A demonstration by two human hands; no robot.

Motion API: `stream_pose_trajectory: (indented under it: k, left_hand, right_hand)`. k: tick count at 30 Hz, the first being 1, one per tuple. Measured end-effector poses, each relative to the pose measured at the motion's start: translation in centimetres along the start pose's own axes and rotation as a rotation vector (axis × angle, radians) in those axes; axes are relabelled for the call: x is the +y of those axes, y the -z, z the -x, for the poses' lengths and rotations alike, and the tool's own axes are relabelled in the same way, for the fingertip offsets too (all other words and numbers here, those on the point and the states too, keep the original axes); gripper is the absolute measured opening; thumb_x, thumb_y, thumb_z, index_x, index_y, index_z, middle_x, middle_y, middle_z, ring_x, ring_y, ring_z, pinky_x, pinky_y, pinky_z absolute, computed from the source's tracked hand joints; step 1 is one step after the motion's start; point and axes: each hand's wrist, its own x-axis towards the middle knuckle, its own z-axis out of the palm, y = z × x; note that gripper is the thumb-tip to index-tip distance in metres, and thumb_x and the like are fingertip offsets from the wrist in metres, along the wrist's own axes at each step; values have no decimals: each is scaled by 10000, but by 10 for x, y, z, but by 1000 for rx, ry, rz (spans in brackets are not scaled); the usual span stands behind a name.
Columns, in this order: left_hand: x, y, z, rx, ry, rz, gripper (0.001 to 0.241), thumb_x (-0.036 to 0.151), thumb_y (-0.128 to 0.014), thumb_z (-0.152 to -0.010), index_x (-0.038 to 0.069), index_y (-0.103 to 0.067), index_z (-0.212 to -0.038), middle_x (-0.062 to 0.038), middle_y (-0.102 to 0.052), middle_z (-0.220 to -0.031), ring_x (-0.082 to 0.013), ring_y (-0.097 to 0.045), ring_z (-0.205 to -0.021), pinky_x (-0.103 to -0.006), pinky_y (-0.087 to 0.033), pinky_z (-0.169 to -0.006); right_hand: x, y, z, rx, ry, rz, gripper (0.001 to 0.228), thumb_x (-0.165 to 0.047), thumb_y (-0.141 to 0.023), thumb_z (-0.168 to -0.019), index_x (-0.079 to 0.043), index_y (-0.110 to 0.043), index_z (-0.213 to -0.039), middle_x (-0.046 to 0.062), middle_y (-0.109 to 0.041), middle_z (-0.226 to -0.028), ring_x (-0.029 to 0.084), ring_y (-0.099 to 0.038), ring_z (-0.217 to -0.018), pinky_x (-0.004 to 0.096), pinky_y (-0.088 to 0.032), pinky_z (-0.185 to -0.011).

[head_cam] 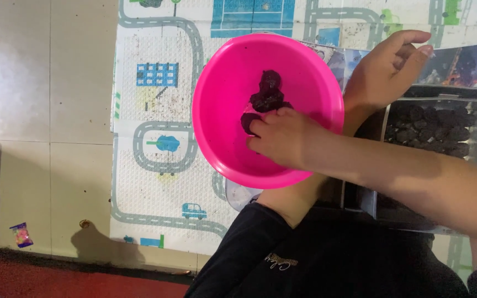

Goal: Rolling dark dough into small balls and arranging them in a metal tray.

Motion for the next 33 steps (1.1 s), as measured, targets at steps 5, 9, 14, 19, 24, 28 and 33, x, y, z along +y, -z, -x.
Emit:
stream_pose_trajectory:
  k: [5,9,14,19,24,28,33]
  left_hand:
    - [3,3,1,-30,-24,6,397,335,-597,-993,89,-609,-1303,-31,-677,-799,-112,-598,-670,-260,-502,-622]
    - [3,0,1,2,-20,-9,405,340,-609,-981,80,-633,-1291,-28,-662,-791,-108,-557,-659,-253,-474,-621]
    - [-1,-1,0,12,-30,39,352,290,-628,-990,85,-636,-1276,-6,-619,-762,-100,-524,-650,-248,-445,-609]
    - [6,2,1,0,-30,3,393,333,-610,-982,78,-632,-1280,-19,-651,-760,-107,-580,-654,-254,-472,-616]
    - [7,3,1,3,-29,2,388,324,-612,-984,75,-631,-1281,-31,-671,-799,-107,-587,-661,-255,-485,-623]
    - [7,2,2,1,-23,1,383,313,-614,-986,72,-631,-1283,-48,-698,-850,-106,-596,-670,-255,-502,-632]
    - [10,2,2,-5,-13,8,382,301,-612,-987,60,-630,-1283,-61,-712,-886,-107,-595,-681,-257,-514,-645]
  right_hand:
    - [-10,-1,-7,27,20,124,155,-217,-591,-898,-184,-709,-993,106,-677,-1097,288,-664,-882,444,-513,-830]
    - [-7,-22,-13,146,84,93,120,-209,-601,-903,-146,-693,-946,137,-665,-996,333,-674,-817,472,-513,-717]
    - [0,1,-6,31,58,-74,232,-337,-634,-918,-189,-656,-1095,96,-673,-1053,313,-684,-899,455,-524,-906]
    - [0,5,-5,-76,-11,-166,175,-243,-508,-977,-191,-667,-1030,107,-663,-1051,386,-689,-877,521,-543,-824]
    - [-3,-2,-3,3,30,-118,126,-186,-561,-932,-153,-674,-977,140,-624,-1106,339,-671,-889,479,-551,-840]
    - [-3,2,-4,-19,16,-205,139,-177,-558,-924,-144,-691,-952,161,-636,-1083,390,-679,-857,519,-551,-804]
    - [-5,-1,-5,-17,25,-262,125,-187,-589,-897,-135,-694,-941,168,-616,-1092,391,-676,-877,522,-538,-822]
